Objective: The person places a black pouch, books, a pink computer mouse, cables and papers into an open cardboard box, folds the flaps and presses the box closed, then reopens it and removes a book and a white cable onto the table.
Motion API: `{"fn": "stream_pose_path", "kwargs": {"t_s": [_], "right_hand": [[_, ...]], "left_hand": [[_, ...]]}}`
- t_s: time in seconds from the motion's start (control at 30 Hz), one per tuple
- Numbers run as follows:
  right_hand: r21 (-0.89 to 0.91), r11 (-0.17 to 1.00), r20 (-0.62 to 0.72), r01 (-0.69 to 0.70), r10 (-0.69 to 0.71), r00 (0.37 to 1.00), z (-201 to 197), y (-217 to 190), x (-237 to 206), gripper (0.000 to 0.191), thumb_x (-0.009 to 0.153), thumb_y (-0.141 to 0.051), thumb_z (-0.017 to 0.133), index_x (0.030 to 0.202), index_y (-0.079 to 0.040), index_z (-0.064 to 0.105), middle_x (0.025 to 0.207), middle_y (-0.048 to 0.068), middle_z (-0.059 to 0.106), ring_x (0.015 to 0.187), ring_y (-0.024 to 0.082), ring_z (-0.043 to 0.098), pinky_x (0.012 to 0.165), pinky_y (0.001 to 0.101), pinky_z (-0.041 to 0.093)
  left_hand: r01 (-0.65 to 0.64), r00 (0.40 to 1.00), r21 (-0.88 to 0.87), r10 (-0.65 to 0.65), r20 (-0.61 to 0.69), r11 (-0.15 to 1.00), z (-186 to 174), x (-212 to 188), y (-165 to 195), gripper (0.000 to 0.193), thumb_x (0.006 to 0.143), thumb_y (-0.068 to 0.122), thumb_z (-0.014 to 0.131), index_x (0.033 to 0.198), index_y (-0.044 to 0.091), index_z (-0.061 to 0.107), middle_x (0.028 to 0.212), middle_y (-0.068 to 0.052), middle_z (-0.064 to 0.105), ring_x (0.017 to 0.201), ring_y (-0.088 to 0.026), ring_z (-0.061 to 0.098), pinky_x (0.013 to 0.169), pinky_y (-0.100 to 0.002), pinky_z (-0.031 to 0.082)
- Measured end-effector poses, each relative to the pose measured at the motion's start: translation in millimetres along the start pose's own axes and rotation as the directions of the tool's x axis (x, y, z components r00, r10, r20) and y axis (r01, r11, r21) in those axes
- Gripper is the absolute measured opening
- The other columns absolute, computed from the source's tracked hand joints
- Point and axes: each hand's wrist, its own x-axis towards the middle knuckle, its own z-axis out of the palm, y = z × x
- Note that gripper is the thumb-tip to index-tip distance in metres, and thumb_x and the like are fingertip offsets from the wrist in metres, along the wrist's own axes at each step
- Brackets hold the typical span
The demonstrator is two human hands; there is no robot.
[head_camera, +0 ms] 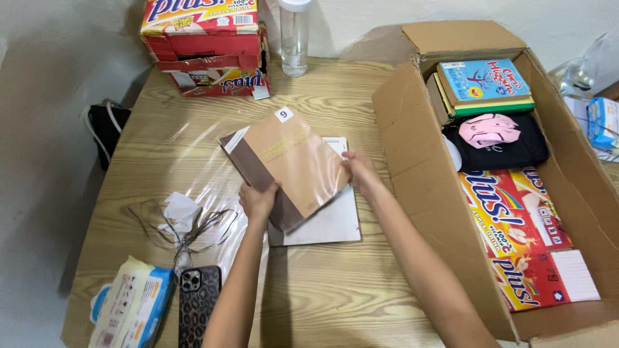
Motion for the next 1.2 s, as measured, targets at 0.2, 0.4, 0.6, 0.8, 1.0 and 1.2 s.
{"fn": "stream_pose_path", "kwargs": {"t_s": [0.2, 0.4, 0.6, 0.8, 1.0, 1.2], "right_hand": [[-0.171, 0.948, -0.074, 0.27, -0.285, 0.956, -15.1, 69.9, -9.8, 0.064, 0.081, -0.009, 0.075, 0.141, -0.002, 0.056, 0.13, 0.015, 0.066, 0.117, 0.025, 0.063, 0.098, 0.0347, 0.052], [-0.579, 0.672, 0.027, 0.462, -0.55, 0.835, -7.9, 117.1, -88.0, 0.115, 0.076, -0.027, 0.087, 0.162, -0.005, 0.014, 0.164, 0.027, 0.026, 0.151, 0.04, 0.027, 0.12, 0.0457, 0.027], [-0.815, 0.488, 0.135, 0.313, -0.365, 0.921, -3.2, 108.6, -116.9, 0.111, 0.063, -0.042, 0.097, 0.153, -0.021, 0.034, 0.164, 0.03, 0.01, 0.15, 0.045, 0.023, 0.117, 0.0478, 0.029], [-0.848, 0.406, 0.18, 0.342, -0.388, 0.904, -14.2, 113.3, -97.0, 0.106, 0.069, -0.033, 0.09, 0.158, -0.02, 0.034, 0.165, 0.03, 0.009, 0.146, 0.048, 0.029, 0.114, 0.0496, 0.032], [-0.855, 0.429, 0.032, 0.292, -0.518, 0.855, -9.9, 127.6, -74.6, 0.086, 0.084, -0.028, 0.082, 0.158, -0.018, 0.038, 0.165, 0.03, 0.013, 0.148, 0.05, 0.025, 0.116, 0.0553, 0.03], [-0.866, 0.426, -0.01, 0.261, -0.537, 0.844, -10.1, 118.5, -78.8, 0.082, 0.081, -0.027, 0.081, 0.153, -0.017, 0.044, 0.165, 0.024, 0.014, 0.151, 0.047, 0.013, 0.117, 0.0592, 0.026]], "left_hand": [[-0.225, 0.962, -0.136, 0.242, 0.126, 0.965, -25.6, -59.8, -18.5, 0.123, 0.061, 0.035, 0.094, 0.156, -0.002, 0.025, 0.144, -0.031, 0.049, 0.133, -0.043, 0.051, 0.111, -0.045, 0.041], [-0.437, 0.849, 0.108, 0.37, 0.376, 0.893, -48.1, -118.8, -39.9, 0.114, 0.066, 0.027, 0.092, 0.158, 0.014, 0.027, 0.159, -0.03, 0.027, 0.143, -0.046, 0.038, 0.107, -0.044, 0.044], [-0.48, 0.818, 0.074, 0.416, 0.397, 0.874, -40.1, -106.8, -51.4, 0.106, 0.074, 0.014, 0.086, 0.159, 0.014, 0.024, 0.163, -0.03, 0.019, 0.144, -0.047, 0.034, 0.106, -0.046, 0.046], [-0.503, 0.799, 0.111, 0.412, 0.437, 0.857, -19.3, -81.4, -42.5, 0.11, 0.072, 0.014, 0.085, 0.161, 0.013, 0.019, 0.164, -0.031, 0.018, 0.143, -0.048, 0.037, 0.103, -0.045, 0.048], [-0.587, 0.779, 0.223, 0.467, 0.419, 0.778, 11.0, -64.7, -24.2, 0.109, 0.075, 0.02, 0.085, 0.16, 0.007, 0.018, 0.16, -0.036, 0.023, 0.144, -0.049, 0.036, 0.11, -0.046, 0.042], [-0.562, 0.809, 0.33, 0.42, 0.411, 0.759, 27.2, -61.1, -10.0, 0.113, 0.073, 0.03, 0.087, 0.16, 0.008, 0.019, 0.158, -0.033, 0.027, 0.145, -0.046, 0.034, 0.115, -0.051, 0.033]]}}
